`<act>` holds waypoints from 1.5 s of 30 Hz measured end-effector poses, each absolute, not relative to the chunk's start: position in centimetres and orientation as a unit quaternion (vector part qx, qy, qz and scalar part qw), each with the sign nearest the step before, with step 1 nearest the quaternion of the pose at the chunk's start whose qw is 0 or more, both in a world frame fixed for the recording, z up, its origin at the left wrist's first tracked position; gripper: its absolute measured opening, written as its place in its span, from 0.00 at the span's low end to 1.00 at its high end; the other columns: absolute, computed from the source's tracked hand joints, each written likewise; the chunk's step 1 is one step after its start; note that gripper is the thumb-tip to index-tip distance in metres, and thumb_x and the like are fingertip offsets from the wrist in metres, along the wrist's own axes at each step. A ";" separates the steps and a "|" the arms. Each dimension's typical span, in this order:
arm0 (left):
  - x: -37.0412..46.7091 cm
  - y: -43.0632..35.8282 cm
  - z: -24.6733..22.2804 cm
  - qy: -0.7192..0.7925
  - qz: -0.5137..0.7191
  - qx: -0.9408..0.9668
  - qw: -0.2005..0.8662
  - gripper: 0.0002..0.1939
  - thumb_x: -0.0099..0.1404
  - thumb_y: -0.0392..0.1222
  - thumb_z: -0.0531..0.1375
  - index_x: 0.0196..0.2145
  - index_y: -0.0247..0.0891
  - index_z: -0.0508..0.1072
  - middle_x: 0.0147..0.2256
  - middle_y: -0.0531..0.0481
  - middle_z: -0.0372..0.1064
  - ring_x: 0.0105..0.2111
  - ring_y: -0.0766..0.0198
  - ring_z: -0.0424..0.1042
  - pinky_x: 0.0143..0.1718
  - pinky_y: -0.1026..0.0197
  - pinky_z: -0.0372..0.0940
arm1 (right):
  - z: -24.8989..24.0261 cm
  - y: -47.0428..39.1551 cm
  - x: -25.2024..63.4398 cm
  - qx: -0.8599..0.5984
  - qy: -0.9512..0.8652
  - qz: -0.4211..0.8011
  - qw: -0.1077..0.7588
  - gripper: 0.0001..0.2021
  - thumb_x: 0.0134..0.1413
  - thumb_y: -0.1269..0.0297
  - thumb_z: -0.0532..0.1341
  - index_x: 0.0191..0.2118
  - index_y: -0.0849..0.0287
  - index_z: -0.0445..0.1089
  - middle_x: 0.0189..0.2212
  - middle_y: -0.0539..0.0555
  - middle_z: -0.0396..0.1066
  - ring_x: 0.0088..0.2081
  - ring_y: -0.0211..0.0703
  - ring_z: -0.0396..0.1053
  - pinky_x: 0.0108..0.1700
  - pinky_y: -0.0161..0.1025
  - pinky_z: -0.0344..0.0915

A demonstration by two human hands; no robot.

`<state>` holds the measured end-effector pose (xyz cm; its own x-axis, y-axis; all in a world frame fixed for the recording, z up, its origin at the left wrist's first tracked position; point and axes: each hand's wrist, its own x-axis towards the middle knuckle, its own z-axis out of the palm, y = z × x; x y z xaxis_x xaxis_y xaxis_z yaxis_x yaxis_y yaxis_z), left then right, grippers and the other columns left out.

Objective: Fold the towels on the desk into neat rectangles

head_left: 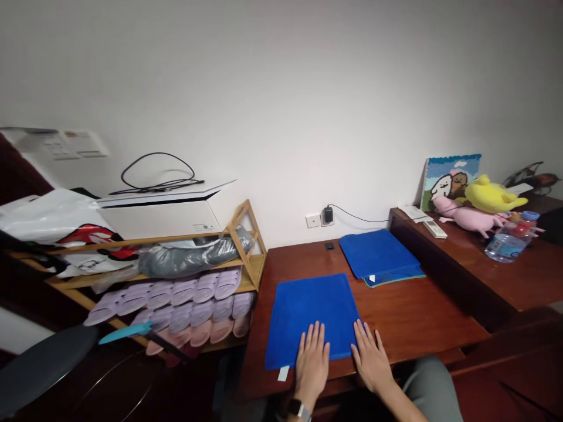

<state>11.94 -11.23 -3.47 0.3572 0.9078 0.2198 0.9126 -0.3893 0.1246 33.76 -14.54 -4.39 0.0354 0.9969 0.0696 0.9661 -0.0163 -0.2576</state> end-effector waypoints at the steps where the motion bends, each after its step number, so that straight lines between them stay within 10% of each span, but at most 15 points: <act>1: 10.4 -11.6 -3.8 -0.571 -0.127 -0.811 0.022 0.29 0.80 0.49 0.43 0.75 0.46 0.47 0.73 0.49 0.50 0.72 0.52 0.53 0.71 0.40 0.55 | -4.4 -14.6 33.8 -0.710 -0.692 0.064 0.119 0.32 0.73 0.51 0.40 0.76 0.54 0.48 0.75 0.51 0.46 0.76 0.53 0.43 0.75 0.59 0.41; 33: 5.7 -13.2 -7.5 -0.640 -0.133 -0.751 0.094 0.29 0.73 0.49 0.51 0.70 0.50 0.64 0.70 0.52 0.59 0.69 0.48 0.62 0.67 0.41 0.63 | -1.0 4.6 33.9 -0.714 -0.687 0.108 0.078 0.35 0.72 0.53 0.37 0.77 0.66 0.42 0.77 0.55 0.39 0.77 0.47 0.37 0.76 0.50 0.35; 38: 9.8 -9.9 -2.9 -0.662 -0.135 -0.736 0.048 0.28 0.72 0.49 0.52 0.65 0.43 0.72 0.64 0.44 0.70 0.66 0.45 0.65 0.72 0.38 0.53 | -2.7 4.7 34.2 -0.712 -0.691 0.090 0.089 0.35 0.71 0.54 0.38 0.76 0.67 0.44 0.76 0.56 0.42 0.77 0.50 0.39 0.76 0.52 0.37; 45: 18.3 2.5 1.8 -0.560 -0.161 -0.813 -0.015 0.29 0.79 0.49 0.41 0.72 0.42 0.60 0.72 0.46 0.55 0.73 0.54 0.52 0.73 0.44 0.50 | -3.6 5.0 34.4 -0.709 -0.693 0.087 0.096 0.34 0.71 0.54 0.39 0.76 0.66 0.46 0.76 0.56 0.44 0.77 0.50 0.39 0.76 0.53 0.38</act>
<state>18.27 2.48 1.82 0.3213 0.9148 0.2449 0.9051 -0.3727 0.2048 34.43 5.03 -3.60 0.0229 0.9997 0.0093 0.9662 -0.0198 -0.2570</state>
